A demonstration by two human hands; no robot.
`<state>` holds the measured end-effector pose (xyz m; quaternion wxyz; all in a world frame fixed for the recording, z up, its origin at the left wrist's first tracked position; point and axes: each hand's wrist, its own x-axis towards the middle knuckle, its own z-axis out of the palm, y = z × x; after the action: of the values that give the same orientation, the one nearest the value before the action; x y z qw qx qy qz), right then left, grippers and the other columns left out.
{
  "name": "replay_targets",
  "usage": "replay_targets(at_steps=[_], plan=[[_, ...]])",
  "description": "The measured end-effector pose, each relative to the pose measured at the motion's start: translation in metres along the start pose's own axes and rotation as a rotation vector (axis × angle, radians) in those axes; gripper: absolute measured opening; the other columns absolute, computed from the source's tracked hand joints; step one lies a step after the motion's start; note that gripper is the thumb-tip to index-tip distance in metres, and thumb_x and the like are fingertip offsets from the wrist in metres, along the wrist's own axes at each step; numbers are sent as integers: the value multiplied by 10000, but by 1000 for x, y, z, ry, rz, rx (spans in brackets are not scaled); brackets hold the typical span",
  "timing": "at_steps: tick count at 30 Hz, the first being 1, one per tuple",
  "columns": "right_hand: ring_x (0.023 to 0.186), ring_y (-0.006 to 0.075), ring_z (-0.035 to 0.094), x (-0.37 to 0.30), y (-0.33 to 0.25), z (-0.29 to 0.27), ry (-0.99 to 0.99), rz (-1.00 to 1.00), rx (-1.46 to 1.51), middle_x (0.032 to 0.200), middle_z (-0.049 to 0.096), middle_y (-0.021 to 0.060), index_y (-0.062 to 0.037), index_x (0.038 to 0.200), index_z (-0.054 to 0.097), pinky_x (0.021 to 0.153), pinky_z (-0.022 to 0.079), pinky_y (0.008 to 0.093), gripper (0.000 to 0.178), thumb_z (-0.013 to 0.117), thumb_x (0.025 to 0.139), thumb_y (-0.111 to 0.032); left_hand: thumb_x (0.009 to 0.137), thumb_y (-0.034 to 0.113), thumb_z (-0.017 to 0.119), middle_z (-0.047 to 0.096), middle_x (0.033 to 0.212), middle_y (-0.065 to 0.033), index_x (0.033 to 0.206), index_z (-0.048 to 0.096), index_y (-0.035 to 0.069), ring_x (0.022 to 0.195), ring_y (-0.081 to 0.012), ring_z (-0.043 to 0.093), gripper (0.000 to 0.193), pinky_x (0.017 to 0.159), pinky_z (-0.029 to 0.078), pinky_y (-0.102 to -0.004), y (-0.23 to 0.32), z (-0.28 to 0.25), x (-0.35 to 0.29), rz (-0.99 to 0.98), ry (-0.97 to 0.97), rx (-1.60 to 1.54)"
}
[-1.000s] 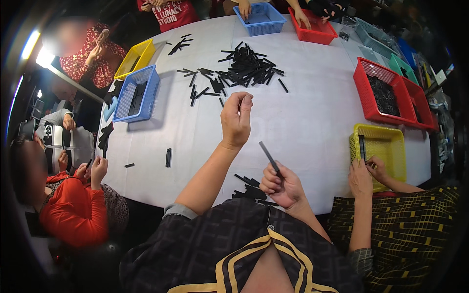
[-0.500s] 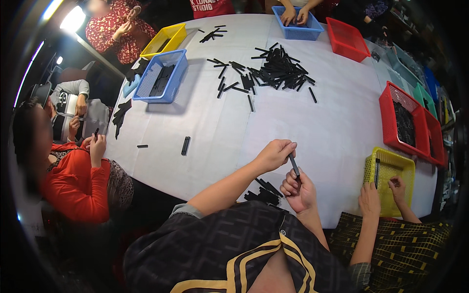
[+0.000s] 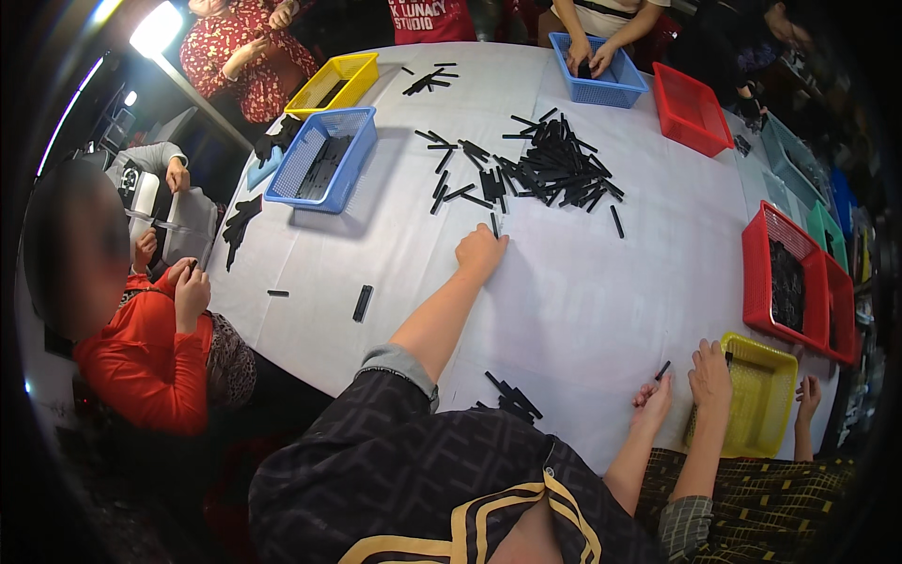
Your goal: The person assembles small black plastic components by hand at a shared table. They pick up individual pieces, fit them together, and place the assembled units into a yellow basket while other workers perform similar tasks nearby.
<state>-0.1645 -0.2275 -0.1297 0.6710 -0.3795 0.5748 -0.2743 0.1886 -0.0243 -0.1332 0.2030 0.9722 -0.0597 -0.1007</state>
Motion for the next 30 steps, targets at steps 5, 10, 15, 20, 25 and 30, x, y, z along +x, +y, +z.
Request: replay_targets(at_steps=[5, 10, 15, 20, 25, 30], plan=[[499, 89, 417, -55, 15, 44, -158, -35, 10, 668, 477, 33, -52, 1208, 456, 447, 348, 225, 401, 471, 906, -316, 786, 330, 569, 636, 849, -208, 892, 575, -3, 824, -358, 622, 349, 714, 492, -437, -3, 11, -2, 75, -41, -34], [554, 73, 434, -99, 20, 94, -599, 12, -168, 727, 536, 36, -15, 1084, 556, 532, 372, 204, 309, 463, 926, -263, 791, 287, 571, 613, 666, -168, 791, 558, 46, 665, -354, 602, 241, 611, 456, -457, 30, -4, -123, 428, -278, -255], [608, 65, 450, -112, 17, 109, -603, -248, -267, 668, 532, 10, 17, 825, 573, 562, 388, 239, 295, 447, 945, -221, 778, 269, 615, 592, 609, -131, 810, 535, 49, 540, -309, 575, 236, 515, 443, -392, 37, -37, -203, 723, -228, -250], [625, 77, 426, -131, -1, 92, -766, -241, -292, 670, 500, -2, -10, 773, 535, 583, 352, 228, 299, 427, 952, -224, 808, 216, 653, 518, 520, -12, 842, 521, 35, 492, -90, 533, 226, 456, 377, -259, 37, -88, -187, 504, -571, -556], [633, 86, 419, -157, -21, 82, -928, -188, -291, 657, 470, -3, -23, 742, 506, 602, 351, 237, 301, 401, 955, -208, 884, 239, 583, 482, 562, 40, 802, 538, 38, 485, -38, 374, 222, 446, 298, -212, 55, -84, -199, 402, -910, -1051], [630, 120, 441, -168, -35, 71, -1003, 0, -136, 677, 489, 33, -18, 742, 507, 618, 370, 264, 297, 405, 943, -210, 895, 271, 564, 408, 552, 66, 713, 530, 49, 452, -21, 332, 289, 404, 242, -194, 58, -86, -192, 317, -753, -1036]])
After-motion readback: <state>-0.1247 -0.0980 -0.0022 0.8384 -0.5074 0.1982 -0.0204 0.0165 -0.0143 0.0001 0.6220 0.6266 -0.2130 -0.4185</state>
